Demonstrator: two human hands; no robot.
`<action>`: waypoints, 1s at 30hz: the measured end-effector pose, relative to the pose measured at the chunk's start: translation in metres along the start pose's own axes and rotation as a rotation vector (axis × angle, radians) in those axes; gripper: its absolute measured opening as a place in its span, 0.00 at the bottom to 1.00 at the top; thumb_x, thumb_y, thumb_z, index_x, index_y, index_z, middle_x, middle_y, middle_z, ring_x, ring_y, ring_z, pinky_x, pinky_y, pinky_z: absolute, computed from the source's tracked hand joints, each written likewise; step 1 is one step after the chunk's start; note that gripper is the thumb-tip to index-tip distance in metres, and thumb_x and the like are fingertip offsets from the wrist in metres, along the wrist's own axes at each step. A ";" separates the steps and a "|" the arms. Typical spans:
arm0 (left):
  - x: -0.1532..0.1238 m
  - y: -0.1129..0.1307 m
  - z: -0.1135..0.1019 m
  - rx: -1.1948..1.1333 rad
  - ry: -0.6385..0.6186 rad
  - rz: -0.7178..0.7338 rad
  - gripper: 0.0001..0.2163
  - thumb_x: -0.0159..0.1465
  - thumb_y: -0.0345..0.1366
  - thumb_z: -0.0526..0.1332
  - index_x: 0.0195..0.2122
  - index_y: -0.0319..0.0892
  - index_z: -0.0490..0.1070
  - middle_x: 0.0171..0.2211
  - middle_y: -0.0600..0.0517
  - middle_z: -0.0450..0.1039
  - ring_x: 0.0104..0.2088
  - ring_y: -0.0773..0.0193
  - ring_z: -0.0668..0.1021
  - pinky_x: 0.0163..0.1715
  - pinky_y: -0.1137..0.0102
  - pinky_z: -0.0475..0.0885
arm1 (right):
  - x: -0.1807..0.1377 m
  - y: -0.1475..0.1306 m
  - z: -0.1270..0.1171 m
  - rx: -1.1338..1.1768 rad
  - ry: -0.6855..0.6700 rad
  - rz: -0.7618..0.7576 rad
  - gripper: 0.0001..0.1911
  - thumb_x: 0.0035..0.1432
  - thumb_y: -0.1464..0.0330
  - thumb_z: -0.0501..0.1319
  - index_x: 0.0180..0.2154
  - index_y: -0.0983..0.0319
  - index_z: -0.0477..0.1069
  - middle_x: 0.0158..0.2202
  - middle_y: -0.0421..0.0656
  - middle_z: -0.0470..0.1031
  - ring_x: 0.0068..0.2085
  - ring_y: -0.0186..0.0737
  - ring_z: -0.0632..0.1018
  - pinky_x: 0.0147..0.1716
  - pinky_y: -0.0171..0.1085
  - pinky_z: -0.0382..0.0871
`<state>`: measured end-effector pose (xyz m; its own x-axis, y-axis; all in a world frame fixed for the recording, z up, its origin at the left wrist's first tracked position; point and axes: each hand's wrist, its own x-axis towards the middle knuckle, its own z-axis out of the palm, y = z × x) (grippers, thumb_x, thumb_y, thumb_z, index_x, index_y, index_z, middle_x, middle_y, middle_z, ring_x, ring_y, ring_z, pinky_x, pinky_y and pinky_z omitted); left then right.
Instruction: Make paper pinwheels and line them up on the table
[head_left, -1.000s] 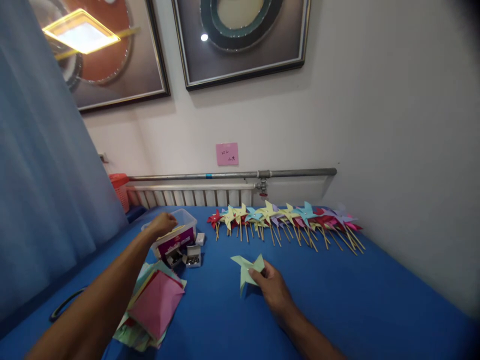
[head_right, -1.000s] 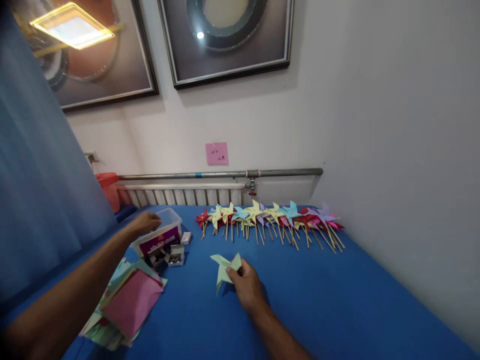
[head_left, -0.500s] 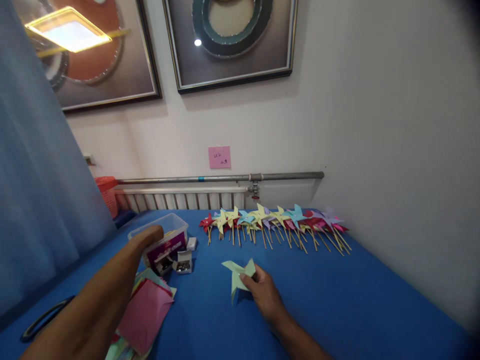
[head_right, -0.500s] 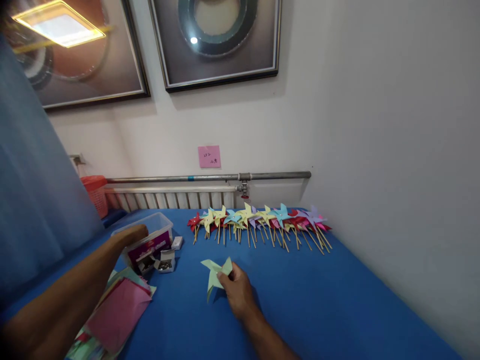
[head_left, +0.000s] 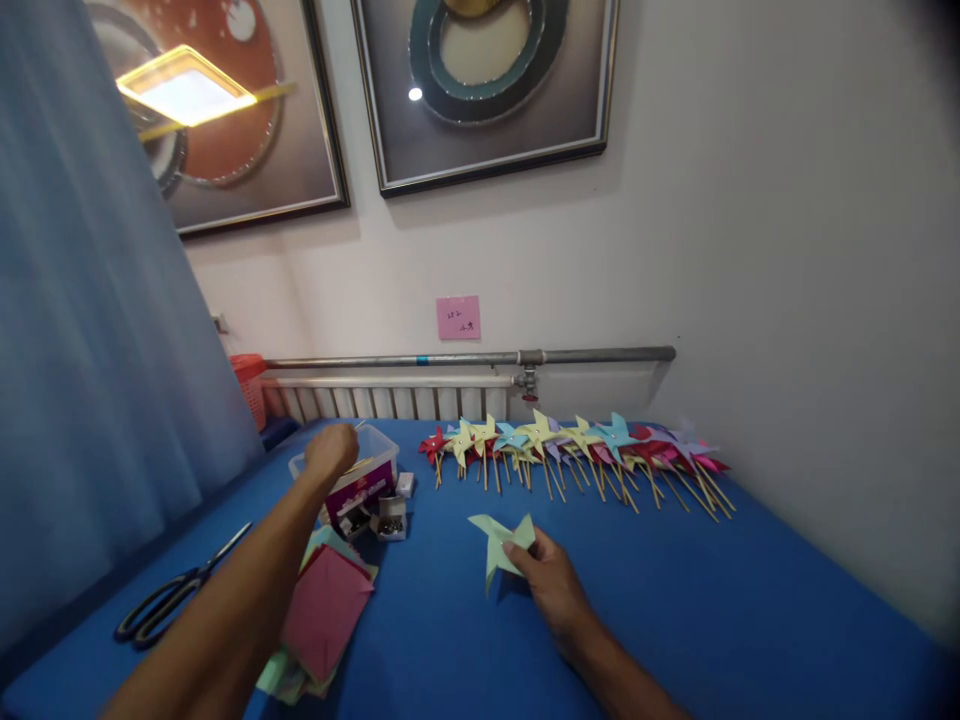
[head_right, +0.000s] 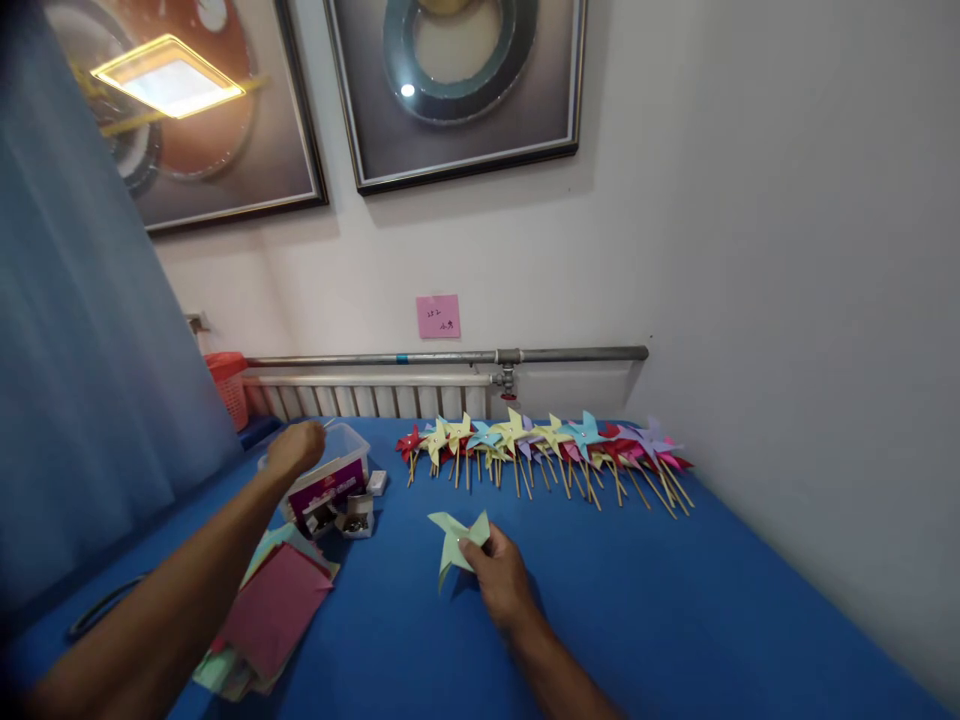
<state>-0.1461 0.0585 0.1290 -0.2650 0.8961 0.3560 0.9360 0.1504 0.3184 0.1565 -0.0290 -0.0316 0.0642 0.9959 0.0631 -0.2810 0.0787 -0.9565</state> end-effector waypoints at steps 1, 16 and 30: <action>-0.007 0.006 0.004 -0.003 -0.002 0.005 0.15 0.70 0.40 0.54 0.41 0.34 0.76 0.41 0.35 0.77 0.45 0.45 0.78 0.43 0.58 0.70 | 0.000 0.000 0.000 0.021 0.007 0.014 0.19 0.41 0.58 0.74 0.33 0.61 0.77 0.29 0.42 0.80 0.32 0.45 0.78 0.32 0.38 0.71; -0.145 0.080 0.131 -0.249 -0.370 0.281 0.13 0.70 0.39 0.51 0.41 0.45 0.74 0.35 0.47 0.80 0.36 0.60 0.80 0.33 0.70 0.60 | 0.001 0.008 -0.007 0.062 0.062 0.066 0.20 0.40 0.59 0.76 0.34 0.61 0.76 0.29 0.40 0.81 0.28 0.41 0.79 0.31 0.38 0.73; -0.137 0.074 0.139 -0.560 -0.377 0.200 0.06 0.60 0.30 0.60 0.33 0.43 0.77 0.33 0.52 0.79 0.35 0.65 0.76 0.33 0.72 0.61 | -0.001 -0.016 0.007 0.167 0.148 0.099 0.22 0.39 0.62 0.77 0.37 0.62 0.76 0.33 0.42 0.81 0.34 0.42 0.80 0.33 0.37 0.75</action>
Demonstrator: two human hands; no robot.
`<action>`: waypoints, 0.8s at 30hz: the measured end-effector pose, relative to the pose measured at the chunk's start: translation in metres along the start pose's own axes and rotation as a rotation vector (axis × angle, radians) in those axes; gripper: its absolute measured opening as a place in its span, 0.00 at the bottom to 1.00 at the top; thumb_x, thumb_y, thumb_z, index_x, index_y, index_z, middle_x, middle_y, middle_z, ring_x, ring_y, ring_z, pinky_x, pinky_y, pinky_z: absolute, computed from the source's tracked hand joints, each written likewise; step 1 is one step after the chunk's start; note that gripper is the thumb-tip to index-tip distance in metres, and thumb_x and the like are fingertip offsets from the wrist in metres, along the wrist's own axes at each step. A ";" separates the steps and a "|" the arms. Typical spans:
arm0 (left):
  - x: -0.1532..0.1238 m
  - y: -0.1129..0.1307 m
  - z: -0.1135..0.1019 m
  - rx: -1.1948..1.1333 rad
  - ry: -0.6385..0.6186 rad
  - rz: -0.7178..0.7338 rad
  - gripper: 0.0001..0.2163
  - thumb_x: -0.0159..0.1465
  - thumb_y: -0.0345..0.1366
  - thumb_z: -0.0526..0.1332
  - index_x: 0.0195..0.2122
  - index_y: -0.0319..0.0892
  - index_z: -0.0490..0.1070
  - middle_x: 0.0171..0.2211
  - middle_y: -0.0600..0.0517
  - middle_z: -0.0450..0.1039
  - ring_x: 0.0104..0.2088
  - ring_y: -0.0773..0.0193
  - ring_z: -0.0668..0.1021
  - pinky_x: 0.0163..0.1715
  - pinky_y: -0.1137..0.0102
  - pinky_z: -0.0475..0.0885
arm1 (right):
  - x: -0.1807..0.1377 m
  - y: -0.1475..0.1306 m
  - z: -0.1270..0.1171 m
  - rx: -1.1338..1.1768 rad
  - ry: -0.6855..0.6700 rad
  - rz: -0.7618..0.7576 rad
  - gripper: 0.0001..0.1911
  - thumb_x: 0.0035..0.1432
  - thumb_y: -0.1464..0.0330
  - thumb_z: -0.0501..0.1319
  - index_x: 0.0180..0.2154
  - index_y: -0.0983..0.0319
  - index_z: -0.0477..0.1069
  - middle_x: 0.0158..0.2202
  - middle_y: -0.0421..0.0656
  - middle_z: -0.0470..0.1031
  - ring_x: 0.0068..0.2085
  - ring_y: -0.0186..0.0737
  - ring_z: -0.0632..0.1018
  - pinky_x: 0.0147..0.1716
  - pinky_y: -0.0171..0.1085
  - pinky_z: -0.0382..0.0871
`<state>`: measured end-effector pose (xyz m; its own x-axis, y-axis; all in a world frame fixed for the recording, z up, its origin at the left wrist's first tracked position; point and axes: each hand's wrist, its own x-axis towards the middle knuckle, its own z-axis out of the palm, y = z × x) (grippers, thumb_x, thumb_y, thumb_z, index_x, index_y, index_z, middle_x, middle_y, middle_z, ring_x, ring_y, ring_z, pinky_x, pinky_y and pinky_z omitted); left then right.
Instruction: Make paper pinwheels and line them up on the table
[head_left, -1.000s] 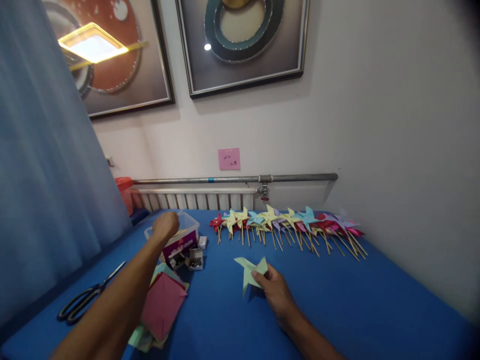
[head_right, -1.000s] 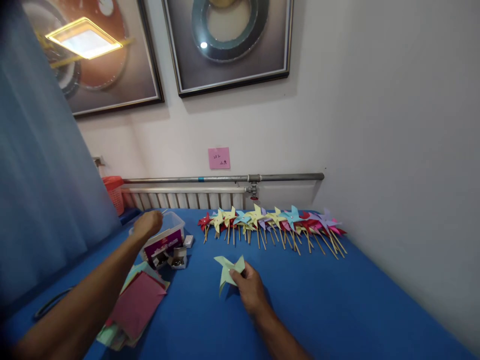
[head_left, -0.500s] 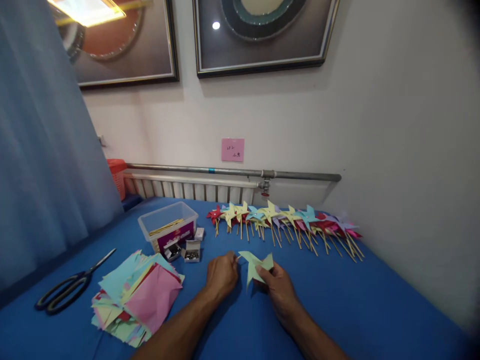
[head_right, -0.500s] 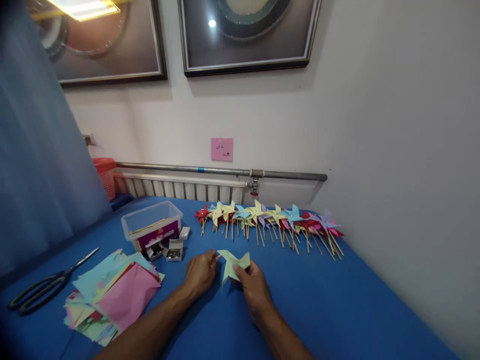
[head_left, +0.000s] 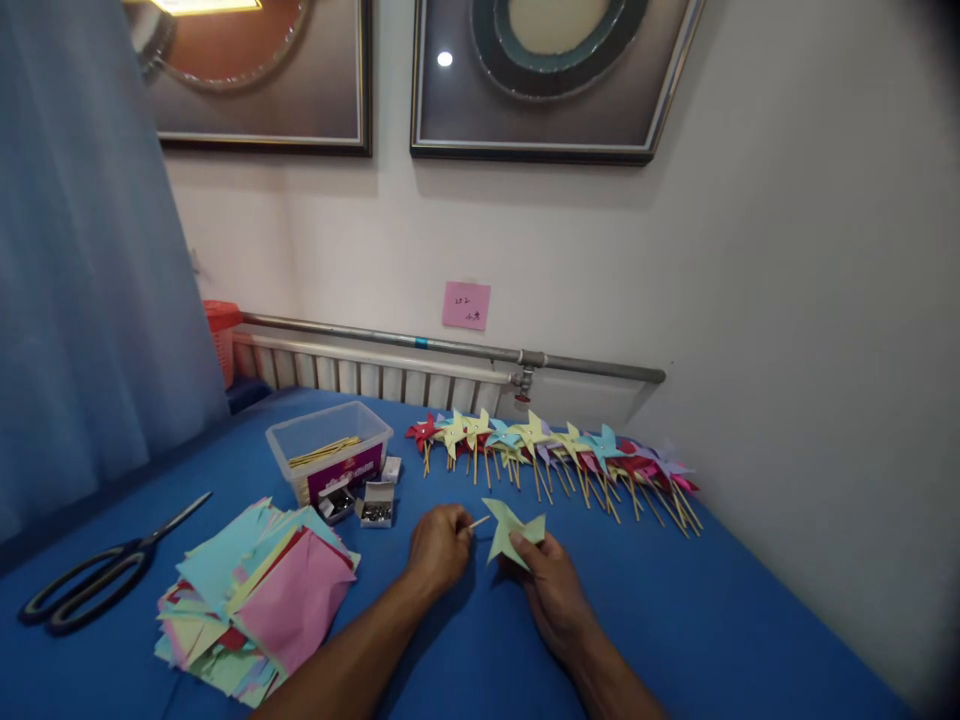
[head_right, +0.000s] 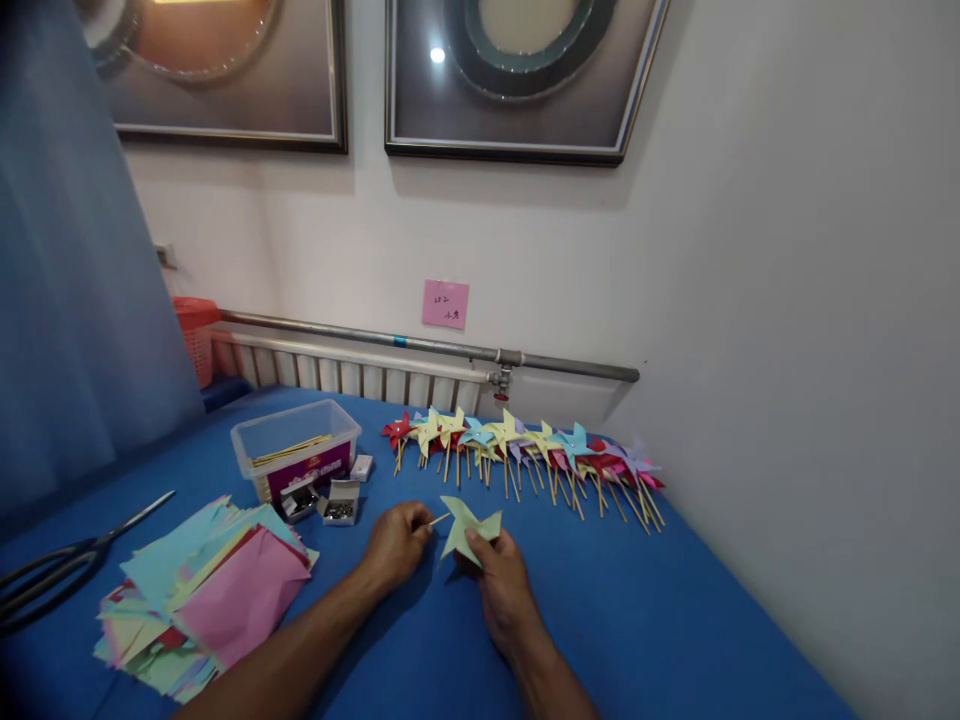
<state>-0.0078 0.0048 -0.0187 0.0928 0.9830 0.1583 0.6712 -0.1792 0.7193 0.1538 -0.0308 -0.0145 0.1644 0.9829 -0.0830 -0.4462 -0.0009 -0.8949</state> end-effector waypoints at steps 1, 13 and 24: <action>0.001 0.000 0.001 -0.026 0.009 -0.006 0.06 0.60 0.30 0.60 0.33 0.42 0.77 0.32 0.53 0.78 0.34 0.65 0.75 0.32 0.72 0.61 | -0.001 0.001 -0.002 -0.009 -0.010 0.009 0.21 0.40 0.61 0.77 0.36 0.62 0.76 0.33 0.42 0.81 0.33 0.41 0.79 0.32 0.37 0.74; -0.002 0.006 0.004 -0.078 -0.029 0.012 0.11 0.65 0.35 0.55 0.31 0.42 0.76 0.27 0.53 0.75 0.30 0.65 0.74 0.31 0.72 0.60 | 0.008 -0.001 -0.009 0.061 -0.030 0.085 0.19 0.39 0.64 0.78 0.35 0.60 0.77 0.35 0.42 0.80 0.37 0.42 0.79 0.35 0.38 0.76; -0.003 0.008 -0.001 -0.037 0.030 0.009 0.05 0.61 0.31 0.59 0.30 0.41 0.74 0.29 0.53 0.75 0.31 0.66 0.73 0.31 0.73 0.60 | 0.005 -0.002 -0.008 0.062 -0.039 0.084 0.20 0.39 0.63 0.78 0.34 0.61 0.77 0.33 0.40 0.79 0.33 0.39 0.77 0.34 0.37 0.75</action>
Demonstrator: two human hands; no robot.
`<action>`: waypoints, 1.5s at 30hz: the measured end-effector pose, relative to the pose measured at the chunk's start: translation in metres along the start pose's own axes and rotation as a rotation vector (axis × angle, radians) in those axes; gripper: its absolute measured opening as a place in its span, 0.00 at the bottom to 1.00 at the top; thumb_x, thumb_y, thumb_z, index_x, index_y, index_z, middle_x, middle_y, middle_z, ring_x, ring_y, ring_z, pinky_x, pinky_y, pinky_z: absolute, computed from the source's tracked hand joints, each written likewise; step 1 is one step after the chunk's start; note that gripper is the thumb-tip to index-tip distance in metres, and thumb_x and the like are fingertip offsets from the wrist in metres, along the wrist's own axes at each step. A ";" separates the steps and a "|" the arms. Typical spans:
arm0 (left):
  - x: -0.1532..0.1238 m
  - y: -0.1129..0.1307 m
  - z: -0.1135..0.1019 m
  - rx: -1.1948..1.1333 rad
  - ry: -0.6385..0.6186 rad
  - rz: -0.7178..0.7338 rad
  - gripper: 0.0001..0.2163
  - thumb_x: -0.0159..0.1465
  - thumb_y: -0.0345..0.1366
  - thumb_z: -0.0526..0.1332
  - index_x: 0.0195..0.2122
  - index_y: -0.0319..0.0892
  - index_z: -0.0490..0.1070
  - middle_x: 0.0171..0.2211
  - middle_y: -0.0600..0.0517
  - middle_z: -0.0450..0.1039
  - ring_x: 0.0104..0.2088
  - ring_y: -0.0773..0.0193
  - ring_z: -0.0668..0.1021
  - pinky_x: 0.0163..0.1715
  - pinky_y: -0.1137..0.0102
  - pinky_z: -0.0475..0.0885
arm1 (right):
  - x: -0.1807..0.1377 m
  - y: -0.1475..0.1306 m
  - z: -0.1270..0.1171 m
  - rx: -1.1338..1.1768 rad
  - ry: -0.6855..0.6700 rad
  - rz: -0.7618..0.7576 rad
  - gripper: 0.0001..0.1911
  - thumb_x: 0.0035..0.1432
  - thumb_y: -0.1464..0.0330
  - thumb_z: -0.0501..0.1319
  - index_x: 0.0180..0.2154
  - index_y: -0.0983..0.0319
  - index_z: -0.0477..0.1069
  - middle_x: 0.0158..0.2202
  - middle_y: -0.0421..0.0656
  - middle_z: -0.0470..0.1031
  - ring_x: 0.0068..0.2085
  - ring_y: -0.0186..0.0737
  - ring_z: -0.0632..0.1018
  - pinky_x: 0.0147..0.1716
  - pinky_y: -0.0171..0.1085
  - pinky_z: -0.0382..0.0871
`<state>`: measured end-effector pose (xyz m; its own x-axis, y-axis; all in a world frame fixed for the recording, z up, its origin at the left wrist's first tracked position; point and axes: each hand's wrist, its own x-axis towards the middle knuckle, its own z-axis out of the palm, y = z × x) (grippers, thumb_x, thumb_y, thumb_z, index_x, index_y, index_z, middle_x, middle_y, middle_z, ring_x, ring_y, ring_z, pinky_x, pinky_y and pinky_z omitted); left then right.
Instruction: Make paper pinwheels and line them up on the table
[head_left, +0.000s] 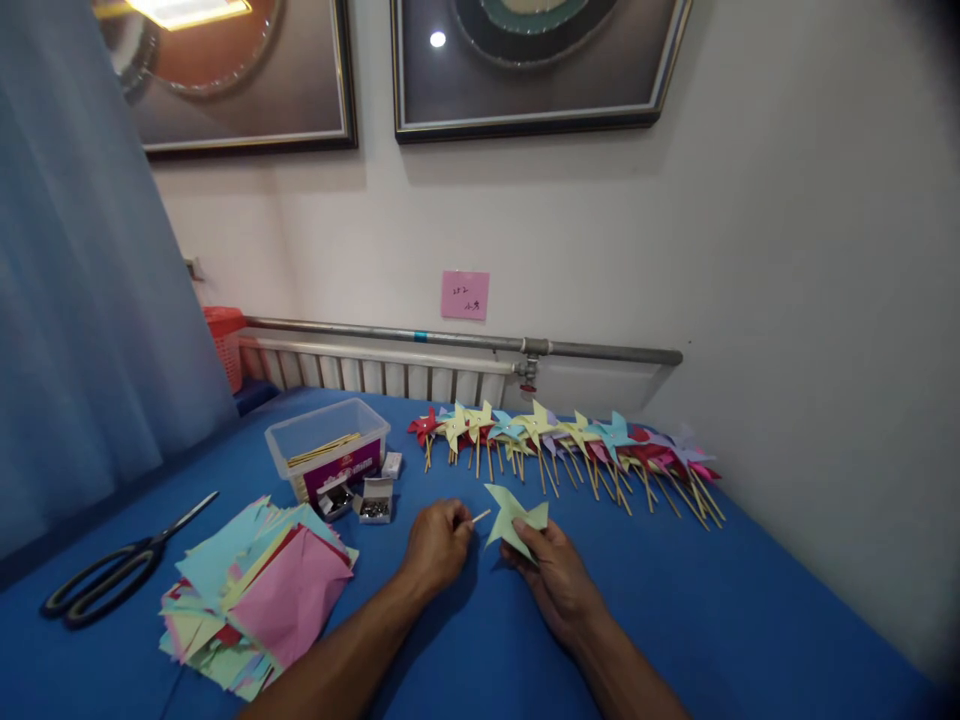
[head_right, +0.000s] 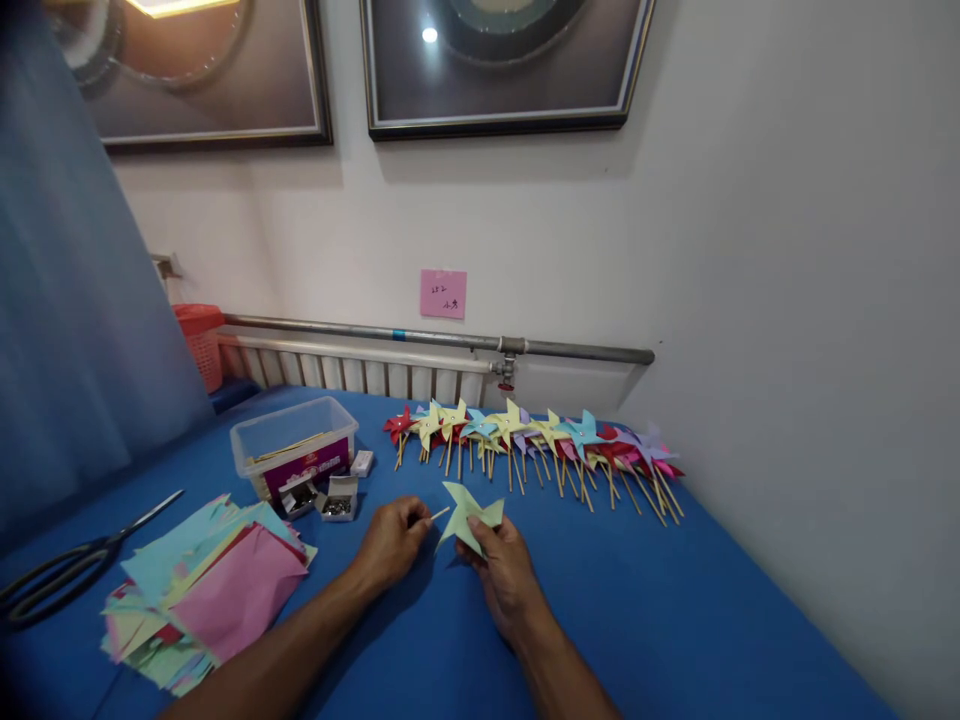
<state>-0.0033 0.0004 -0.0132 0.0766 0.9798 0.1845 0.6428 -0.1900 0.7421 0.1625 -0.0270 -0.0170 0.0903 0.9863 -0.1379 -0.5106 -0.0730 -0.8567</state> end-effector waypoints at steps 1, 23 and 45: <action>0.000 0.000 0.000 -0.005 0.004 0.012 0.05 0.60 0.31 0.59 0.30 0.41 0.75 0.29 0.53 0.75 0.31 0.66 0.73 0.32 0.73 0.61 | 0.000 0.000 0.000 -0.008 -0.007 -0.003 0.19 0.40 0.62 0.78 0.34 0.61 0.77 0.32 0.40 0.79 0.33 0.39 0.77 0.34 0.37 0.74; -0.013 0.017 0.001 -0.080 -0.059 0.012 0.07 0.60 0.34 0.59 0.29 0.41 0.76 0.24 0.55 0.74 0.26 0.67 0.72 0.28 0.72 0.59 | -0.003 0.003 0.004 -0.089 -0.036 -0.031 0.21 0.39 0.61 0.77 0.36 0.61 0.77 0.33 0.42 0.81 0.34 0.43 0.79 0.35 0.38 0.72; -0.015 0.016 0.001 -0.031 -0.046 0.020 0.08 0.61 0.33 0.57 0.29 0.42 0.76 0.25 0.55 0.75 0.28 0.66 0.73 0.29 0.72 0.57 | -0.001 0.006 0.004 -0.101 -0.048 -0.030 0.22 0.38 0.59 0.78 0.35 0.61 0.76 0.31 0.40 0.81 0.32 0.40 0.79 0.33 0.36 0.72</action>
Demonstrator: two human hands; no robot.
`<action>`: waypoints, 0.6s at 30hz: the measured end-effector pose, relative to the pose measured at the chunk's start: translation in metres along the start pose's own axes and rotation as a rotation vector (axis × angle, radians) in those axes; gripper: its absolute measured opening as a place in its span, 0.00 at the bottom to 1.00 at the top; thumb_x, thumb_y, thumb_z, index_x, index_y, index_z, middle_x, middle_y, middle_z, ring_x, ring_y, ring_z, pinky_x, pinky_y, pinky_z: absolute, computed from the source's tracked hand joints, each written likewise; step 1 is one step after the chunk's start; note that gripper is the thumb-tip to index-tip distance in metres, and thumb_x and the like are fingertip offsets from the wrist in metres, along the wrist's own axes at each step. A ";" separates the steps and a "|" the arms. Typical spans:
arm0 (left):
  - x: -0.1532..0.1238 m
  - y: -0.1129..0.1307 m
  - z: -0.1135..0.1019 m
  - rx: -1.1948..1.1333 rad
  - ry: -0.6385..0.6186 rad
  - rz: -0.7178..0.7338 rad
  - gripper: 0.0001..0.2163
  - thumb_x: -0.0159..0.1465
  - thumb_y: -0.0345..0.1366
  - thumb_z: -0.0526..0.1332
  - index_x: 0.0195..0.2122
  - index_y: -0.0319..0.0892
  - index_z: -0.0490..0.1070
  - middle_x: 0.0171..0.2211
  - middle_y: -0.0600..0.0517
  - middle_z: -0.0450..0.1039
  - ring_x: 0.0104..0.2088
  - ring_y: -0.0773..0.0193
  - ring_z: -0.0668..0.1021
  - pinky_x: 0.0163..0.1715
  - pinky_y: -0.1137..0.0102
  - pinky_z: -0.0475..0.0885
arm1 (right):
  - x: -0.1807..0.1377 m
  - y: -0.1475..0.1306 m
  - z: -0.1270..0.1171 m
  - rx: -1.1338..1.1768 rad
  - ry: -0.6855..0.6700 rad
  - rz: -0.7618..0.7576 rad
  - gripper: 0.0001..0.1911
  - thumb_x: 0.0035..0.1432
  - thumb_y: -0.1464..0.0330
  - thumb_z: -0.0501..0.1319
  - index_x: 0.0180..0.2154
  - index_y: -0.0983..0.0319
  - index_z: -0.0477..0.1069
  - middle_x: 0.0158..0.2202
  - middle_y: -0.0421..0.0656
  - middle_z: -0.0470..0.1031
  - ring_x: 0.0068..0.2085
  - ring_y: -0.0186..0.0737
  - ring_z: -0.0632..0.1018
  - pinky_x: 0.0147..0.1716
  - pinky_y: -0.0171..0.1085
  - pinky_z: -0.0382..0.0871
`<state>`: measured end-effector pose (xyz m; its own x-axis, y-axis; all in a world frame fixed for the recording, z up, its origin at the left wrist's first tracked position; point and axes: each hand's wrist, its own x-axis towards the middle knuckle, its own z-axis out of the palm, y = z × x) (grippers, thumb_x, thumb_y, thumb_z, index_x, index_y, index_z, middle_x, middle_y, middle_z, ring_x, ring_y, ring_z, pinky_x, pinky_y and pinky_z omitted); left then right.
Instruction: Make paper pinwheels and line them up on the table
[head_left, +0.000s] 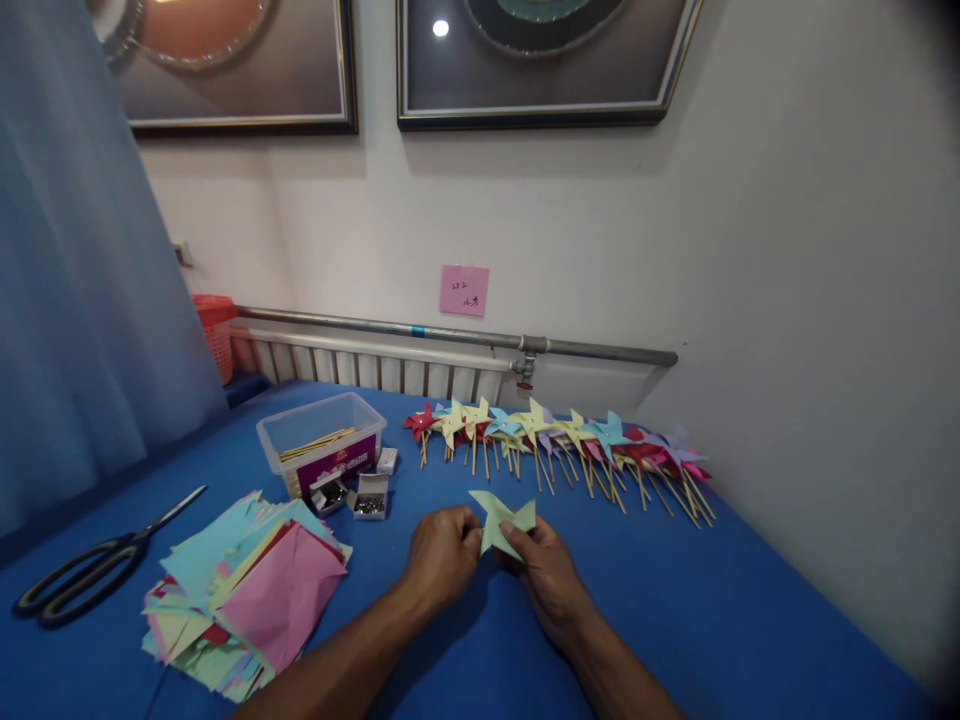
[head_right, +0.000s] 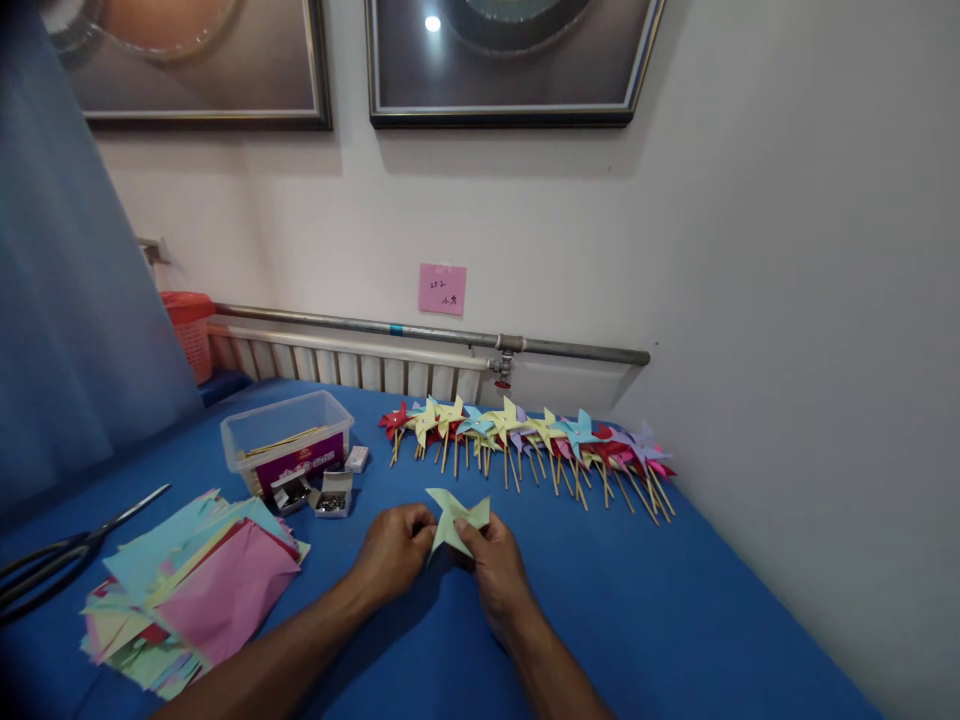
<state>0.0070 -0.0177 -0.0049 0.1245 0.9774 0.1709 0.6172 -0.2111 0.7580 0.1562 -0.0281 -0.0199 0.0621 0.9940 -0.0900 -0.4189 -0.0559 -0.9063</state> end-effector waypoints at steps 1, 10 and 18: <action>0.000 0.000 0.000 -0.001 -0.003 0.001 0.08 0.61 0.32 0.57 0.29 0.42 0.76 0.25 0.55 0.75 0.28 0.67 0.73 0.29 0.72 0.57 | 0.000 0.000 0.000 0.000 -0.003 -0.003 0.22 0.38 0.59 0.78 0.35 0.61 0.76 0.31 0.41 0.81 0.32 0.41 0.79 0.33 0.37 0.72; -0.002 0.002 -0.001 0.007 0.003 0.002 0.08 0.61 0.32 0.57 0.28 0.42 0.75 0.24 0.55 0.74 0.27 0.68 0.73 0.28 0.72 0.57 | 0.000 -0.001 0.000 -0.017 -0.012 -0.002 0.22 0.38 0.59 0.78 0.35 0.62 0.77 0.32 0.42 0.82 0.33 0.42 0.80 0.31 0.36 0.71; 0.000 0.001 0.000 0.011 0.011 0.006 0.08 0.60 0.31 0.57 0.28 0.41 0.75 0.24 0.55 0.75 0.27 0.68 0.73 0.29 0.72 0.57 | 0.000 0.001 -0.001 -0.014 -0.019 0.001 0.22 0.39 0.60 0.77 0.36 0.62 0.77 0.32 0.43 0.82 0.33 0.43 0.80 0.33 0.38 0.73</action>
<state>0.0077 -0.0181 -0.0044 0.1196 0.9759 0.1826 0.6250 -0.2169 0.7499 0.1569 -0.0281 -0.0208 0.0445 0.9956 -0.0827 -0.4063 -0.0576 -0.9119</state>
